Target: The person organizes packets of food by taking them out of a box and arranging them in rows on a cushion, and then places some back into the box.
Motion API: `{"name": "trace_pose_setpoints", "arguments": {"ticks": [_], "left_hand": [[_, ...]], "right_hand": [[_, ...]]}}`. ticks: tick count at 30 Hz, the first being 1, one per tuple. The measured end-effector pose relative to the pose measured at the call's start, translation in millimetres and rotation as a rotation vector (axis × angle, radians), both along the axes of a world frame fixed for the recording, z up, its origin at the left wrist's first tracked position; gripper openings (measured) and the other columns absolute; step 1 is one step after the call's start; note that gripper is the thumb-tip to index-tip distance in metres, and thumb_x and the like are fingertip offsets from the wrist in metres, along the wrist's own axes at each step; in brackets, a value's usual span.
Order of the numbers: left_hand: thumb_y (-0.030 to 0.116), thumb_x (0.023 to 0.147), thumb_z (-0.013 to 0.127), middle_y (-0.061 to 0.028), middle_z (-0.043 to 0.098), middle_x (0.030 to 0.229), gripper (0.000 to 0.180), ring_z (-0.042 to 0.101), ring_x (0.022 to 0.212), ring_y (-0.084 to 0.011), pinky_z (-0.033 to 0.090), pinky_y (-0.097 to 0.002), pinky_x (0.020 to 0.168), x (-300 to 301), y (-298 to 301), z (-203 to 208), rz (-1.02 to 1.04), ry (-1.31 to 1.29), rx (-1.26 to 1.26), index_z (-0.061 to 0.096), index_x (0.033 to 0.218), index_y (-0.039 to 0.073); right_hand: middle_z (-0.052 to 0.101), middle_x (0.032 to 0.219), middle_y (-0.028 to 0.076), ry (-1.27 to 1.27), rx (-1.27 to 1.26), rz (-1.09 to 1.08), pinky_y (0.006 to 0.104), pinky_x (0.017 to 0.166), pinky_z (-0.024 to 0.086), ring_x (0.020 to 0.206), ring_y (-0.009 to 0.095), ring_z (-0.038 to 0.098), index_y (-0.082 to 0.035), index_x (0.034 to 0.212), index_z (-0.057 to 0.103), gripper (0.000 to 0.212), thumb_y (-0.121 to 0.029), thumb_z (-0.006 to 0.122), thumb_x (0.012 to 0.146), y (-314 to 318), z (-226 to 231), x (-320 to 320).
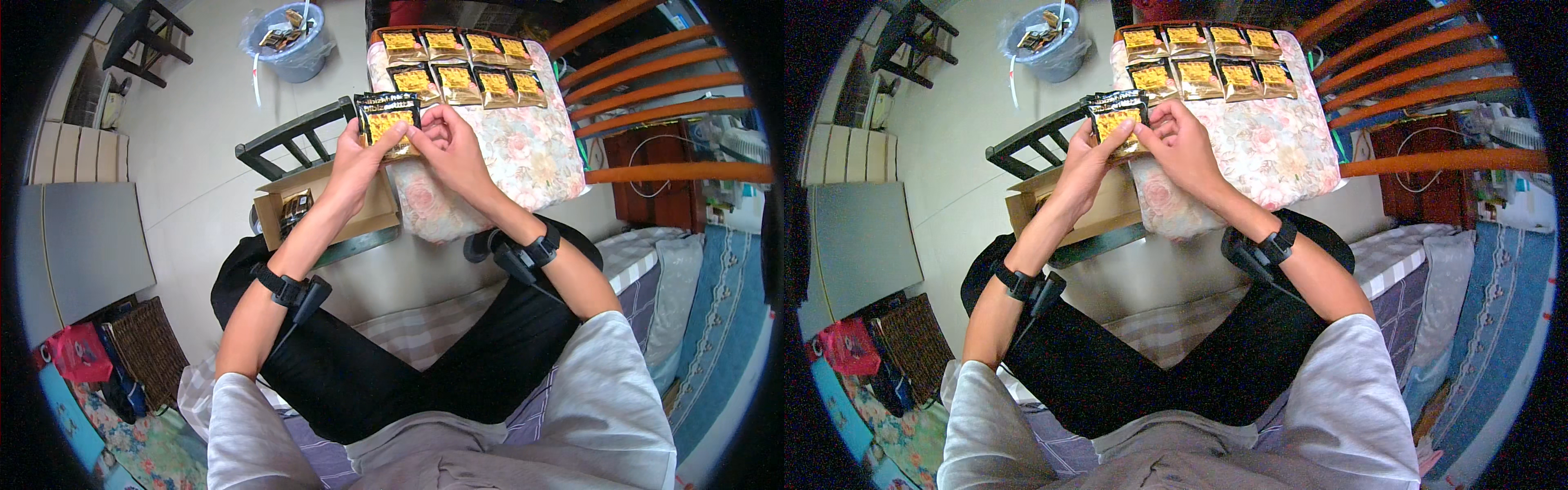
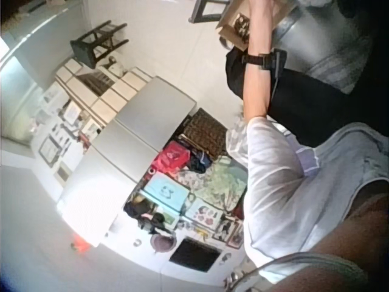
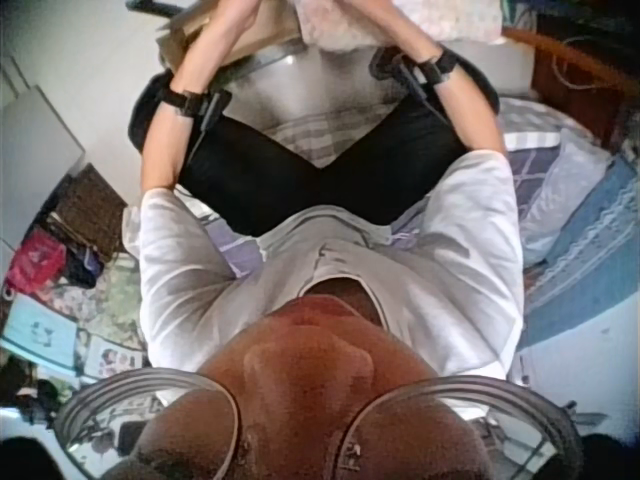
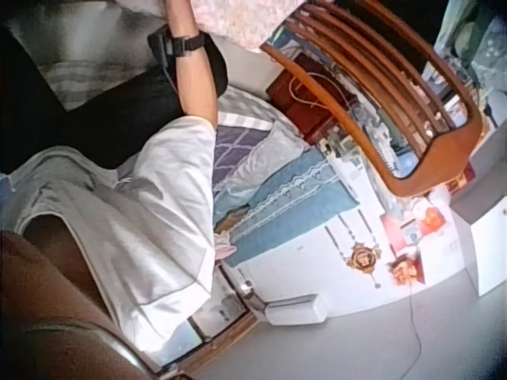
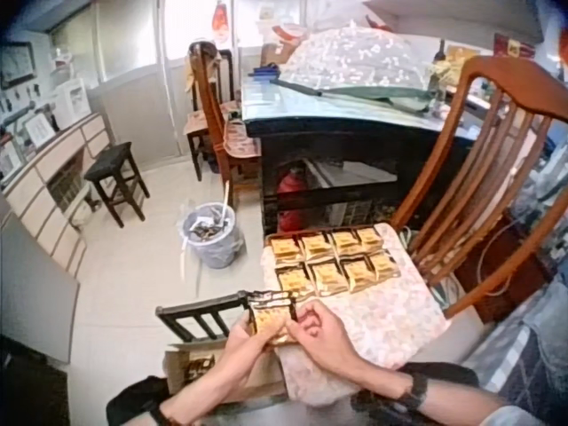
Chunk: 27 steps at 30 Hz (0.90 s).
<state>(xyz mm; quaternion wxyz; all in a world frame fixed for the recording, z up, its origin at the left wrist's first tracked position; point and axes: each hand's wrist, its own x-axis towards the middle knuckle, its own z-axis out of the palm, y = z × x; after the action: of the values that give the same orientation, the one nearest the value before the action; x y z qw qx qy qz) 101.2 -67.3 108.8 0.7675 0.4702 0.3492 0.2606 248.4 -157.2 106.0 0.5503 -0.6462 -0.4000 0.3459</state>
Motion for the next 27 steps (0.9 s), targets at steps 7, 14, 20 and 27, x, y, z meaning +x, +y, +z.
{"name": "trace_pose_setpoints", "arguments": {"ticks": [7,14,20,27], "left_hand": [[0.025,0.090,0.076,-0.0065,0.068,0.116,0.046,0.065,0.101,-0.0121,0.053,-0.0304,0.089,-0.8,-1.9,-1.2,0.020,0.007,0.030,0.055,0.126,0.005],[0.030,0.093,0.073,-0.0080,0.066,0.118,0.047,0.063,0.105,-0.0113,0.051,-0.0285,0.091,-3.0,-2.2,1.9,0.019,0.003,-0.020,0.052,0.124,0.002],[0.039,0.101,0.060,-0.0057,0.065,0.121,0.044,0.064,0.110,-0.0140,0.055,-0.0335,0.093,-3.5,0.7,11.4,0.038,-0.089,-0.152,0.052,0.127,0.005],[0.029,0.100,0.062,-0.0091,0.063,0.125,0.041,0.064,0.113,-0.0179,0.055,-0.0383,0.099,-5.2,13.6,14.6,0.118,-0.131,-0.107,0.051,0.129,0.002]], "right_hand": [[0.061,0.098,0.006,-0.123,0.011,-0.046,0.0241,0.067,0.051,0.081,0.010,0.061,0.000,0.102,0.059,0.022,-0.018,0.070,0.094,-1.2,0.4,-7.4],[0.062,0.094,0.003,0.062,0.014,0.006,0.0223,0.070,0.049,0.082,0.007,0.059,0.000,0.101,0.059,0.019,-0.016,0.066,0.096,-0.2,5.0,-1.9],[0.063,0.088,0.000,0.201,0.125,-0.027,0.0196,0.072,0.045,0.081,0.003,0.056,-0.002,0.098,0.057,0.013,-0.013,0.064,0.098,1.0,6.4,9.7],[0.062,0.087,-0.001,0.270,0.153,-0.100,0.0193,0.075,0.044,0.083,0.004,0.056,-0.005,0.092,0.057,0.011,-0.010,0.066,0.097,-0.2,9.8,24.6]]}}
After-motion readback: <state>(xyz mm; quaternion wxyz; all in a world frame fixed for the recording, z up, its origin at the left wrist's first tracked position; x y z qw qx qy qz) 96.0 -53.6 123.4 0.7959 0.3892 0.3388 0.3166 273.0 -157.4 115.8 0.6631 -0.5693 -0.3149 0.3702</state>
